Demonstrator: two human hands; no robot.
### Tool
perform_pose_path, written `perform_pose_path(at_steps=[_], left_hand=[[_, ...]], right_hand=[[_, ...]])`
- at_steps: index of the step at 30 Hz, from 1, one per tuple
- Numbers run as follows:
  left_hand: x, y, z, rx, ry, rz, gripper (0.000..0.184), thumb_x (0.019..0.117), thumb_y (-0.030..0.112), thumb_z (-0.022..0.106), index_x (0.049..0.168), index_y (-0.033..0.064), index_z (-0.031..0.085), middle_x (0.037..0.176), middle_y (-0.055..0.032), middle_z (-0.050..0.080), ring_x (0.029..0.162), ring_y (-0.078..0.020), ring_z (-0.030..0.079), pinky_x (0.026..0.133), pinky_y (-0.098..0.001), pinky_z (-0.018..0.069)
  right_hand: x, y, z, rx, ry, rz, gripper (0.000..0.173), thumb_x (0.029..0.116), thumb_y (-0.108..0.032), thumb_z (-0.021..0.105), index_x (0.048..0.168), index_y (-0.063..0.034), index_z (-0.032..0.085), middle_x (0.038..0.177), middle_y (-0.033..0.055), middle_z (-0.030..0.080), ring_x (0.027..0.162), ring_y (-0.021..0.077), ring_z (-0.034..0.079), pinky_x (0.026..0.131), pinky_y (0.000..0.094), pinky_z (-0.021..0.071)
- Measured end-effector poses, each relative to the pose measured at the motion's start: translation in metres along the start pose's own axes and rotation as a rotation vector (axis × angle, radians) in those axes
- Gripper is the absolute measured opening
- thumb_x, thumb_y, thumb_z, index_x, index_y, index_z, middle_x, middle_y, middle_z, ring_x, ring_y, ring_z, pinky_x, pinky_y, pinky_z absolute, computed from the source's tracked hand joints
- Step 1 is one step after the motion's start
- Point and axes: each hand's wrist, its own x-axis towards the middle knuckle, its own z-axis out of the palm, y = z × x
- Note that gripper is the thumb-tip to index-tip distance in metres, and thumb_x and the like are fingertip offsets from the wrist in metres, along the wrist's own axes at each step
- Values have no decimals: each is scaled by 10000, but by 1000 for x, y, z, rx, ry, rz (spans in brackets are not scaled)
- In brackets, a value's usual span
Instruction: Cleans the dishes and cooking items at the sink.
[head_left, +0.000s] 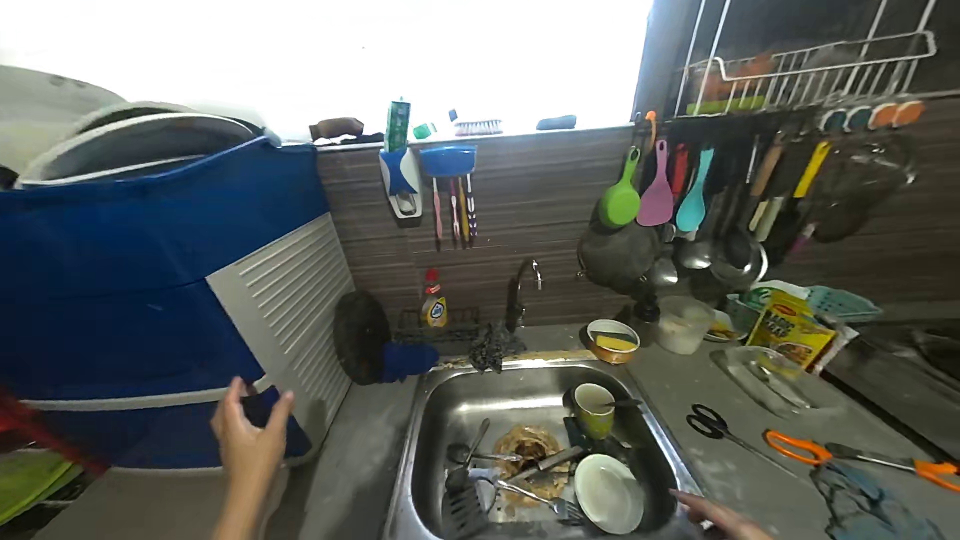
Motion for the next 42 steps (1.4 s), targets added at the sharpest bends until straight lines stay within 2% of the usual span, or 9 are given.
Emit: perform_pose_path(at_steps=[6,10,14,19,25,28,34,38,42], left_hand=[[-59,9,77,17,-212,15,548,903,165,710,1380,-67,572,1555,-408,301,1444,-562,318,1153,-640,327],[-27,8,105,18,-182,-82,632,925,118,700,1472,-85,454,1546,-363,363,1456,-493,351,1186,-579,325],[38,-4,128,33,-94,-368,692,983,101,659,1539,-104,301,1505,-372,411,1410,-469,428,1167,-564,349],[69,-43,163,-118,-80,-507,563,963,83,707,1454,-51,466,1386,-298,558,1268,-387,573,1064,-532,468],[70,-56,164,33,-124,-435,482,993,174,695,1392,-46,538,1296,-295,619,1210,-400,614,1056,-568,464],[59,-44,156,41,-88,-437,433,1007,172,671,1356,-60,562,1270,-299,628,1199,-412,613,1042,-589,464],[20,-24,94,143,-41,-237,472,1052,275,588,1316,-116,575,1238,-370,606,1183,-486,589,1037,-646,425],[-15,-8,51,87,-178,-147,474,1010,301,600,1286,-85,601,1230,-281,638,1148,-286,629,1020,-482,496],[-34,38,68,70,-340,-128,472,955,315,635,1243,-59,644,1158,-213,680,1045,-221,664,938,-456,538]], right_hand=[[65,-8,-12,32,-50,-175,524,997,-163,674,1452,51,528,1342,291,615,1191,406,642,1050,524,509],[156,-18,-11,37,32,-317,514,954,-152,709,1418,29,581,1406,267,592,1293,400,587,1110,530,462],[263,-62,-21,93,190,-209,704,949,-131,698,1563,8,383,1573,269,423,1456,401,432,1210,503,362],[350,-122,-1,251,276,-103,854,964,-183,698,1621,20,191,1628,279,320,1499,384,369,1228,480,324],[368,-154,21,-390,-41,-172,858,965,-270,659,1643,-36,188,1715,164,189,1577,317,230,1276,502,205],[373,-146,9,-245,-80,-203,692,1000,-220,634,1612,-88,341,1660,151,341,1526,330,338,1242,535,285],[337,-132,-7,450,-52,-19,374,1119,-273,451,1247,37,617,1018,144,674,838,181,646,795,363,550],[295,-118,-32,416,-292,-196,273,1097,-122,461,1178,62,645,1009,122,699,863,140,667,832,322,559],[264,-46,-30,-477,-463,62,424,993,-196,667,1311,78,609,1319,316,613,1252,454,592,1076,631,440]])
